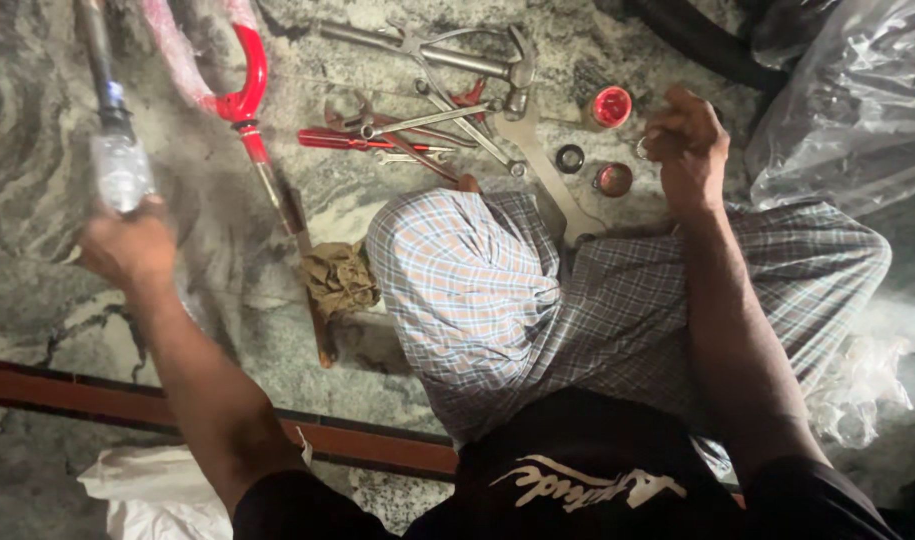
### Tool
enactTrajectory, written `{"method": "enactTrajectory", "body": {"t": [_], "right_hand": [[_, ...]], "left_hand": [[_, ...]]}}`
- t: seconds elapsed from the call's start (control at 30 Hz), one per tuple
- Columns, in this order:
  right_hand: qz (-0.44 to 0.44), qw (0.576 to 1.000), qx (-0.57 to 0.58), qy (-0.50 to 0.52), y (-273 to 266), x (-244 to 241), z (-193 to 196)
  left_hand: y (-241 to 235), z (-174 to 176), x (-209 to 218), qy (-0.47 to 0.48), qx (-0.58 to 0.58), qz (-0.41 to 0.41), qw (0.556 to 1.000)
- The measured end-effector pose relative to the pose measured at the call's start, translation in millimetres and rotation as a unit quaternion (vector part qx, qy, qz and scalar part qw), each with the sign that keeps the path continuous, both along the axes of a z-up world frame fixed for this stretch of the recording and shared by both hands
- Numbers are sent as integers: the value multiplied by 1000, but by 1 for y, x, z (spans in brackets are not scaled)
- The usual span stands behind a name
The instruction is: The person sits on the floor and assembles a bicycle fork by inserting a metal tube, applying grease, and attaching washers and a black plastic component. They use a screwdriver to tighten a screw on the plastic part.
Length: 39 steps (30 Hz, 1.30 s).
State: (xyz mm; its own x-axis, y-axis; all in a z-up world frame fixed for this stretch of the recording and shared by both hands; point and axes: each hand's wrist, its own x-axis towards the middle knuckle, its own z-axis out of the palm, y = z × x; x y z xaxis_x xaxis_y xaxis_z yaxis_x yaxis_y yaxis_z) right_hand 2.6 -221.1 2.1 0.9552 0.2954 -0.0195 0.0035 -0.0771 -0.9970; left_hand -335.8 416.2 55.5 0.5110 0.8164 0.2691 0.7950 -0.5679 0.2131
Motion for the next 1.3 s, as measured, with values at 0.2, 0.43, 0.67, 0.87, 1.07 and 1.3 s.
{"method": "enactTrajectory", "body": {"t": [0.2, 0.43, 0.67, 0.87, 1.07, 1.3], "right_hand": [[-32, 999, -15, 3, -4, 0, 19], [-41, 989, 139, 41, 1, -2, 54], [2, 944, 277, 177, -4, -11, 80], [35, 950, 236, 201, -9, -13, 94], [58, 980, 140, 129, 4, -14, 85], [15, 973, 180, 142, 31, -27, 66]], "left_hand": [[-55, 101, 49, -48, 47, -167, 984], [-123, 141, 149, -82, 92, -451, 884], [-207, 95, 264, -84, 101, -636, 760], [-222, 58, 322, -117, 135, -689, 703], [-220, 31, 331, -124, 81, -658, 738], [-239, 61, 296, -29, 75, -548, 833]]}}
